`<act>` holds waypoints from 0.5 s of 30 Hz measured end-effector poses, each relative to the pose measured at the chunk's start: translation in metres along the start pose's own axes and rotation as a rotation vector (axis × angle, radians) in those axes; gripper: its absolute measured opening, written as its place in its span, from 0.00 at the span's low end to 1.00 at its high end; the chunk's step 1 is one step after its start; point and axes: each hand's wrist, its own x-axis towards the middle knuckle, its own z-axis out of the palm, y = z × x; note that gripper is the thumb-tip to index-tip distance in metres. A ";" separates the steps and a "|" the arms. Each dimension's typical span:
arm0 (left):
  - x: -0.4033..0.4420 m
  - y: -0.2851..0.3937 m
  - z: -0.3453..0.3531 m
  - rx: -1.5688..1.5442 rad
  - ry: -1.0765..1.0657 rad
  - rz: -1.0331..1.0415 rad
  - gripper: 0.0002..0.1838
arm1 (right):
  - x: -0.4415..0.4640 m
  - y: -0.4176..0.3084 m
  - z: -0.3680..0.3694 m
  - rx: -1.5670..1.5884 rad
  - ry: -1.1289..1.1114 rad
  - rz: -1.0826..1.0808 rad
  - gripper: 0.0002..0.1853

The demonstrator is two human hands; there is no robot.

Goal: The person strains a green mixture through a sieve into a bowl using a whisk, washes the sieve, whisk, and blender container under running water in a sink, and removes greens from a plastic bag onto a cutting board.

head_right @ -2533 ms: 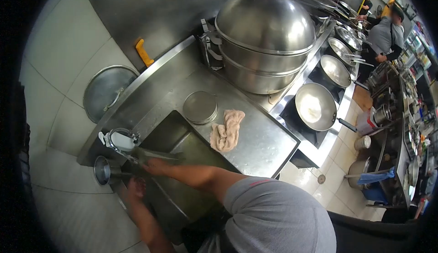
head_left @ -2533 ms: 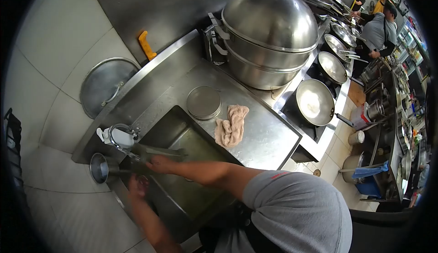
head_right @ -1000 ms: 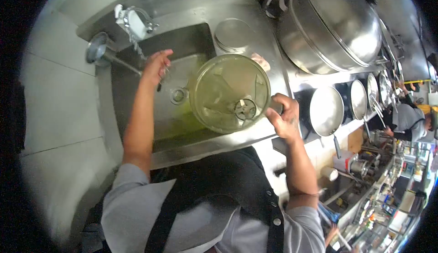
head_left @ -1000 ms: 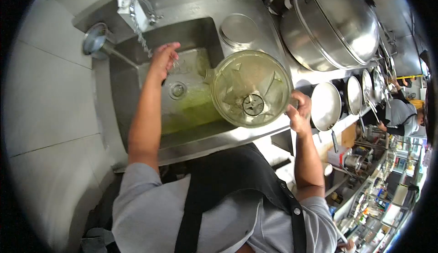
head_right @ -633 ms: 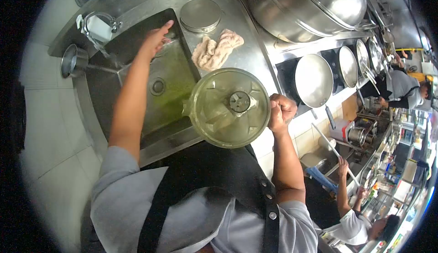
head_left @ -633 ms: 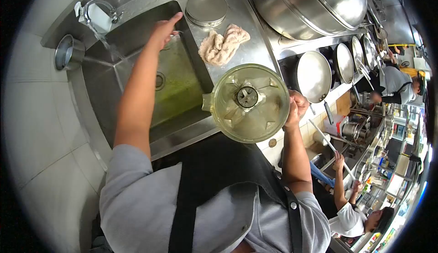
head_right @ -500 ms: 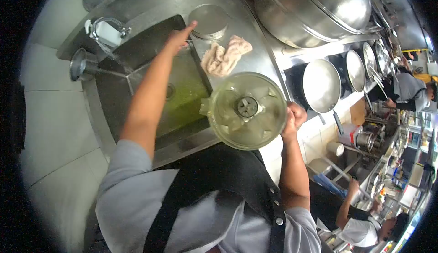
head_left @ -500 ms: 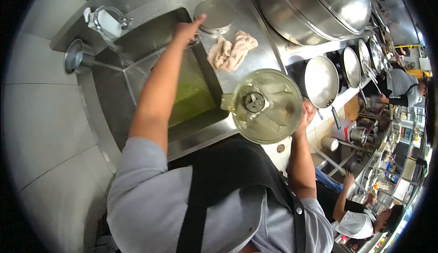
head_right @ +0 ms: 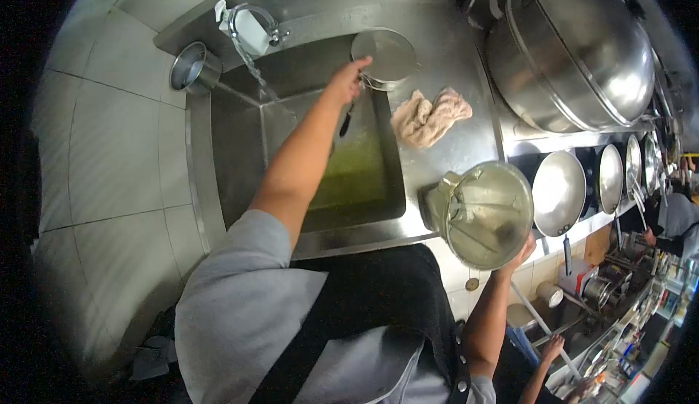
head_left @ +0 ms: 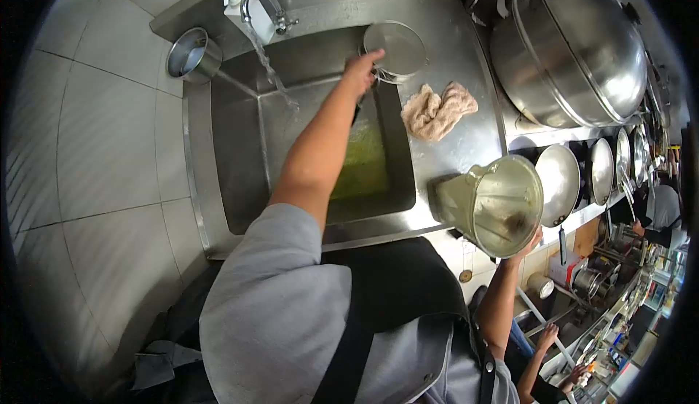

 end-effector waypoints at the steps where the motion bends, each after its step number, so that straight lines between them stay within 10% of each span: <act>1: -0.018 0.011 -0.008 -0.070 -0.014 0.027 0.21 | 0.004 0.003 -0.003 -0.010 -0.006 0.007 0.16; 8: -0.106 0.046 -0.069 0.659 -0.051 0.406 0.23 | 0.043 0.011 0.035 0.106 0.017 -0.054 0.13; 13: -0.091 0.020 -0.097 0.600 0.116 0.335 0.36 | 0.056 0.030 0.048 -0.952 -0.031 -0.743 0.13; 15: -0.073 0.022 -0.095 0.807 0.280 0.492 0.37 | 0.054 0.034 0.055 -0.844 -0.082 -0.564 0.15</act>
